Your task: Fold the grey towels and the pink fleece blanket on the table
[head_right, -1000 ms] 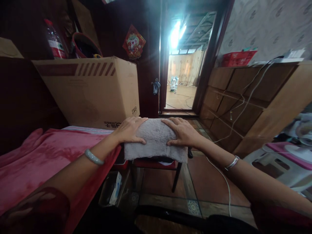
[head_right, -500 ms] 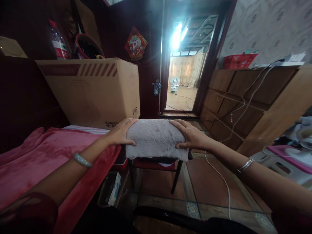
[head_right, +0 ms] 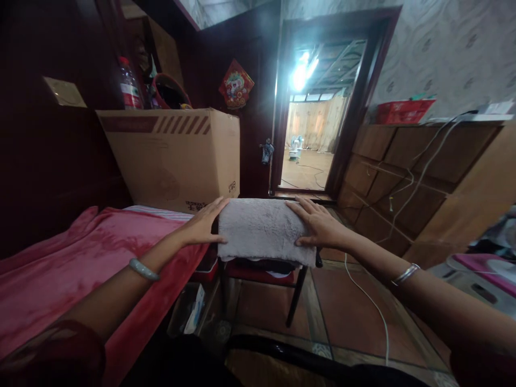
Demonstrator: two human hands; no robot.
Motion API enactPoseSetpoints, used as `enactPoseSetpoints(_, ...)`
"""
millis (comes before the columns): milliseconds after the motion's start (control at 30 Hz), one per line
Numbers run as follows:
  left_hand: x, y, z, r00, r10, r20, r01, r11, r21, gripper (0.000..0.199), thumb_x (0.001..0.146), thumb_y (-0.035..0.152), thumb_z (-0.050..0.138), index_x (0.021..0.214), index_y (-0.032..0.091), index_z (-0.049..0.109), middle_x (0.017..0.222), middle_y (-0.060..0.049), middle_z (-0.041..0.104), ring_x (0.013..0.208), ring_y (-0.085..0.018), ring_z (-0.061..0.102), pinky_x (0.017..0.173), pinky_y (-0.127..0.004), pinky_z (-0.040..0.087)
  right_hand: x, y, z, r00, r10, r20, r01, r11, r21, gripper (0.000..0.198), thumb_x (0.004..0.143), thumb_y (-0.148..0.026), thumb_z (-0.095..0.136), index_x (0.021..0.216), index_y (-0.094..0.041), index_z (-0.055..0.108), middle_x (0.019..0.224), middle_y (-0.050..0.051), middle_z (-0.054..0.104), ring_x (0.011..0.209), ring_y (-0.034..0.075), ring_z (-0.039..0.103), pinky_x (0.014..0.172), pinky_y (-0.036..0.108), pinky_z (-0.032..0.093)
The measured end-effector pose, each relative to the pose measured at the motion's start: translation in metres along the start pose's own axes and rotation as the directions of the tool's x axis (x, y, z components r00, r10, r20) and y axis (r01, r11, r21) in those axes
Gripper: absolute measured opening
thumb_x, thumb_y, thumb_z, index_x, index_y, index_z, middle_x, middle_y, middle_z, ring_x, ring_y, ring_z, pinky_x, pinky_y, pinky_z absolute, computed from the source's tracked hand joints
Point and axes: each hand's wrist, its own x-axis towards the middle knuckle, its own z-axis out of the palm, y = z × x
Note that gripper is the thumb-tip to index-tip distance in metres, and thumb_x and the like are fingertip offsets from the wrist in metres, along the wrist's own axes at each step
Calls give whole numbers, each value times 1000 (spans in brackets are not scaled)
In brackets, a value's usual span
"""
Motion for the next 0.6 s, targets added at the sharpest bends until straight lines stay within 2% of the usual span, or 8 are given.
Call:
enactPoseSetpoints(100, -44, -5, 4, 999, -47, 11, 48, 999, -10, 120, 73, 59, 82, 165, 21, 15, 171, -18, 18, 157, -36, 20, 126, -51, 25, 6, -36, -8, 994, -98, -48, 94, 993, -69, 94, 88, -51, 69, 165, -31, 18, 171, 12, 14, 155, 42, 15, 119, 68, 26)
enactPoseSetpoints(167, -84, -9, 11, 992, -122, 40, 123, 992, -8, 106, 80, 56, 76, 164, 21, 22, 170, -18, 22, 156, -35, 23, 126, -52, 27, 13, -73, -7, 975, -204, -86, 201, 979, -41, 77, 95, -40, 61, 163, -30, 27, 170, 11, 18, 155, 38, 17, 119, 64, 29)
enactPoseSetpoints(267, -157, -13, 20, 952, -289, 96, 287, 957, 41, 83, 85, 45, 72, 157, 20, 39, 164, -17, 37, 152, -34, 34, 124, -53, 30, 25, -141, 2, 907, -417, -51, 420, 897, 137, 52, 100, -31, 52, 151, -27, 49, 161, 13, 39, 143, 34, 42, 113, 56, 43)
enactPoseSetpoints(367, -239, -7, 16, 880, -469, 69, 461, 880, 112, 61, 88, 36, 69, 146, 20, 54, 153, -15, 53, 144, -31, 46, 122, -50, 35, 36, -211, 9, 795, -606, -44, 561, 705, 435, 32, 103, -29, 48, 129, -23, 66, 131, 13, 64, 115, 25, 63, 99, 42, 54)
enactPoseSetpoints(467, -320, 12, -3, 758, -652, -8, 641, 744, 188, 47, 89, 31, 65, 135, 19, 63, 142, -16, 61, 136, -31, 53, 118, -49, 41, 42, -275, -1, 753, -633, -178, 543, 445, 712, 27, 106, -28, 42, 105, -23, 69, 101, 9, 68, 91, 18, 66, 81, 31, 57)
enactPoseSetpoints(533, -372, 30, -20, 642, -765, -54, 753, 616, 230, 45, 88, 29, 65, 132, 20, 65, 139, -16, 63, 134, -31, 55, 116, -48, 42, 39, -306, -15, 734, -618, -280, 518, 244, 820, 24, 105, -34, 45, 97, -26, 66, 92, 6, 67, 84, 19, 65, 73, 32, 58)
enactPoseSetpoints(600, -421, 53, -37, 499, -860, -109, 849, 460, 260, 45, 87, 28, 66, 131, 21, 65, 139, -16, 62, 134, -32, 55, 115, -49, 42, 29, -324, -27, 673, -645, -362, 532, 83, 842, 19, 103, -42, 50, 99, -31, 65, 91, 5, 67, 85, 23, 66, 71, 37, 59)
